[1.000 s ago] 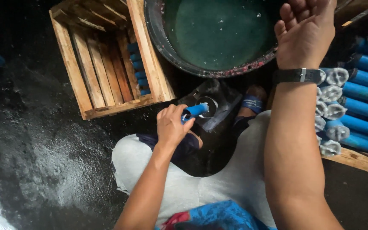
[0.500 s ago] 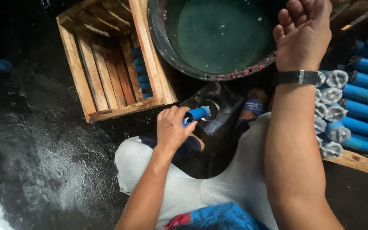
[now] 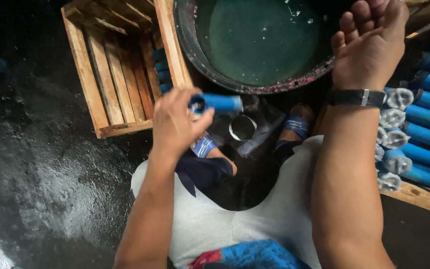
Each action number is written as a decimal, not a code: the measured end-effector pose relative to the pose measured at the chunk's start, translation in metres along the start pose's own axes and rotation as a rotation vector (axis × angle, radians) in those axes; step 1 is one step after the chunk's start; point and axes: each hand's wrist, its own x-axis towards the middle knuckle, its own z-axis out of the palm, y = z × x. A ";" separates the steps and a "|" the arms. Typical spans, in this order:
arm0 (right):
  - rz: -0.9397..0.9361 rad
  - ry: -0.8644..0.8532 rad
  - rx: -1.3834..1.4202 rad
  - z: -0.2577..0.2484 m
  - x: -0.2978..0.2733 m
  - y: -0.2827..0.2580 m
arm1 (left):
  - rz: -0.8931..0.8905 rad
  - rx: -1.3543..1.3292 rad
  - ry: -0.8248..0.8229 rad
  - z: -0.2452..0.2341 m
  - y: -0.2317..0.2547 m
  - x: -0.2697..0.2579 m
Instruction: The person picks up blue cylindrical tubes, dips one end into a vat of wax, and places them into a wooden crate.
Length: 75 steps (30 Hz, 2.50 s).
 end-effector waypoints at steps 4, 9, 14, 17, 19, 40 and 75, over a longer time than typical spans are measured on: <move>0.033 0.008 0.020 0.004 -0.003 -0.001 | 0.037 0.006 0.057 0.010 -0.006 0.046; 0.101 0.036 0.111 0.001 0.003 0.002 | 0.073 0.069 0.106 0.071 -0.035 0.105; 0.051 -0.059 0.016 0.009 -0.009 -0.005 | 0.012 0.161 0.022 0.122 -0.056 0.141; 0.059 -0.023 0.022 0.017 -0.013 -0.007 | -0.034 0.196 -0.030 0.146 -0.063 0.151; 0.055 -0.014 0.012 0.019 -0.015 -0.008 | -0.057 0.196 -0.055 0.159 -0.069 0.154; 0.111 0.016 0.044 0.008 0.002 0.010 | 0.372 0.229 0.210 0.024 -0.030 0.106; 0.039 -0.110 0.035 -0.014 0.011 0.010 | 0.073 0.202 -0.127 0.237 -0.089 -0.037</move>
